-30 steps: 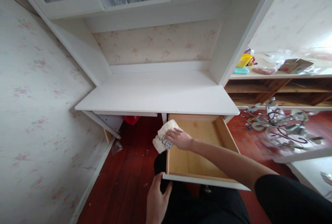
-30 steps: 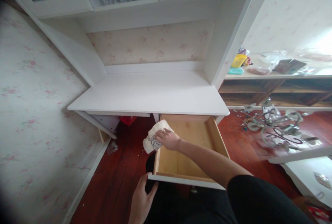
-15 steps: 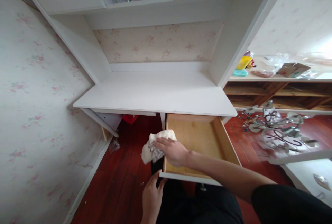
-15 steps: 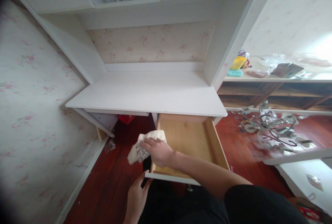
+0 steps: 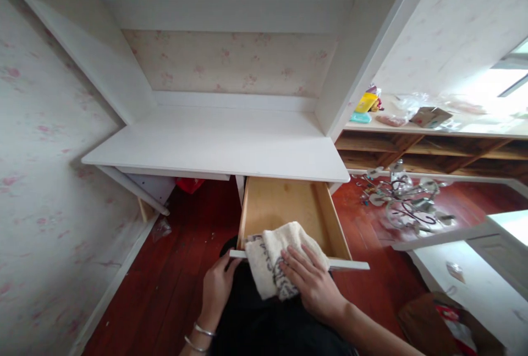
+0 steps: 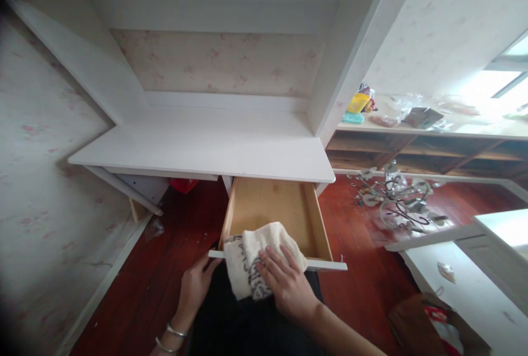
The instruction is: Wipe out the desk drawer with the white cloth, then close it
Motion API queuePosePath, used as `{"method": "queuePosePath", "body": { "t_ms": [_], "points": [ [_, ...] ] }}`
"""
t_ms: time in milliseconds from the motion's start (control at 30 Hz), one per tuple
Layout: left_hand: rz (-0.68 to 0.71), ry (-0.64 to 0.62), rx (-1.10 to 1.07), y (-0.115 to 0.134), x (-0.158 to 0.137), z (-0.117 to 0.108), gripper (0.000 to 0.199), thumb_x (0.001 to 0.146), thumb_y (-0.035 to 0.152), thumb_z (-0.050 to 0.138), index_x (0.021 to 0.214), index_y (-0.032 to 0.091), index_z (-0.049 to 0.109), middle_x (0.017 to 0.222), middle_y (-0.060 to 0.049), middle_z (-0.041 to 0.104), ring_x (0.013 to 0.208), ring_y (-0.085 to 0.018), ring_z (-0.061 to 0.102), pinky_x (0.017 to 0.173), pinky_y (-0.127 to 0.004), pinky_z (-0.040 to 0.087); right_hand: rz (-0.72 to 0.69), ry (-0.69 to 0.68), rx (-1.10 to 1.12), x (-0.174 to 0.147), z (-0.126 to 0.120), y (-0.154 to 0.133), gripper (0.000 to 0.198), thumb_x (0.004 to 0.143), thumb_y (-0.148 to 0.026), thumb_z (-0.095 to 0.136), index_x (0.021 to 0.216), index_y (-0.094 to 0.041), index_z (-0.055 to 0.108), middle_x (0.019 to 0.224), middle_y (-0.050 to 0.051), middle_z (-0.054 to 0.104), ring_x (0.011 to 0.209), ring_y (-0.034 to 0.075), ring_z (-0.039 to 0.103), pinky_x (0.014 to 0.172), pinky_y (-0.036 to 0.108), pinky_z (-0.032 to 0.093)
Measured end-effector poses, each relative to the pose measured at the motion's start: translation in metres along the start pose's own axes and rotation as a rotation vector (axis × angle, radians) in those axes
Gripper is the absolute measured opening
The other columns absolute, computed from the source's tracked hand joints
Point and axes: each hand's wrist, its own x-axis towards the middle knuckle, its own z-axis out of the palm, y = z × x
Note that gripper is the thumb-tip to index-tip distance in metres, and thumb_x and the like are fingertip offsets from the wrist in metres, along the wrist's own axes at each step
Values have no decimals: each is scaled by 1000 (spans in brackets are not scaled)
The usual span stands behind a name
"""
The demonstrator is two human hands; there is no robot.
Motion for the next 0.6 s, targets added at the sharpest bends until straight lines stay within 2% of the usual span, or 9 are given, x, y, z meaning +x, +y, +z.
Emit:
{"method": "queuePosePath", "body": {
  "t_ms": [133, 233, 300, 367, 433, 500, 533, 600],
  "points": [
    [7, 21, 121, 4, 17, 3, 38, 92, 46, 47, 114, 20, 64, 104, -11, 71, 92, -23, 69, 73, -26, 49, 129, 35, -128, -76, -9, 49, 64, 79, -5, 42, 141, -20, 40, 146, 6, 43, 139, 26, 30, 118, 52, 13],
    [6, 19, 228, 8, 30, 6, 42, 92, 47, 46, 117, 18, 62, 95, -11, 73, 85, -24, 70, 68, -26, 49, 238, 58, -148, -120, -13, 80, 67, 79, -1, 39, 142, -23, 39, 144, 5, 45, 139, 24, 31, 117, 51, 18],
    [-8, 21, 272, 11, 40, 7, 43, 92, 47, 45, 122, 19, 59, 93, -10, 73, 82, -24, 70, 65, -28, 49, 317, 58, -146, -138, -15, 95, 67, 79, -1, 37, 142, -25, 40, 145, 5, 44, 138, 23, 33, 115, 49, 26],
    [4, 29, 268, 15, 55, 7, 44, 92, 46, 44, 128, 21, 54, 103, -9, 71, 86, -23, 69, 68, -29, 50, 459, 53, -118, -147, -19, 107, 65, 80, -4, 37, 142, -24, 39, 147, 7, 40, 134, 23, 39, 107, 42, 41],
    [65, 61, 250, 19, 74, 4, 46, 92, 45, 46, 131, 21, 49, 119, -9, 65, 100, -22, 66, 78, -29, 50, 689, 49, -35, -147, -23, 118, 64, 81, -8, 38, 144, -24, 36, 148, 8, 39, 127, 24, 48, 92, 35, 51],
    [139, 114, 276, 25, 96, 0, 49, 89, 44, 51, 132, 19, 47, 130, -10, 58, 112, -22, 59, 88, -30, 48, 999, 61, 90, -141, -27, 130, 62, 82, -16, 42, 143, -24, 36, 141, 10, 49, 117, 26, 57, 84, 35, 53],
    [164, 141, 312, 28, 107, -2, 51, 88, 43, 53, 132, 19, 47, 132, -11, 56, 116, -23, 56, 91, -31, 47, 1177, 82, 170, -137, -28, 137, 60, 82, -21, 46, 141, -25, 40, 132, 11, 58, 110, 28, 61, 82, 36, 53],
    [191, 179, 408, 37, 129, -6, 55, 85, 42, 57, 133, 18, 46, 136, -12, 52, 118, -26, 53, 92, -35, 47, 1493, 227, 421, -126, -28, 149, 53, 78, -31, 56, 131, -23, 53, 106, 10, 71, 95, 29, 67, 77, 37, 52]
  ]
}}
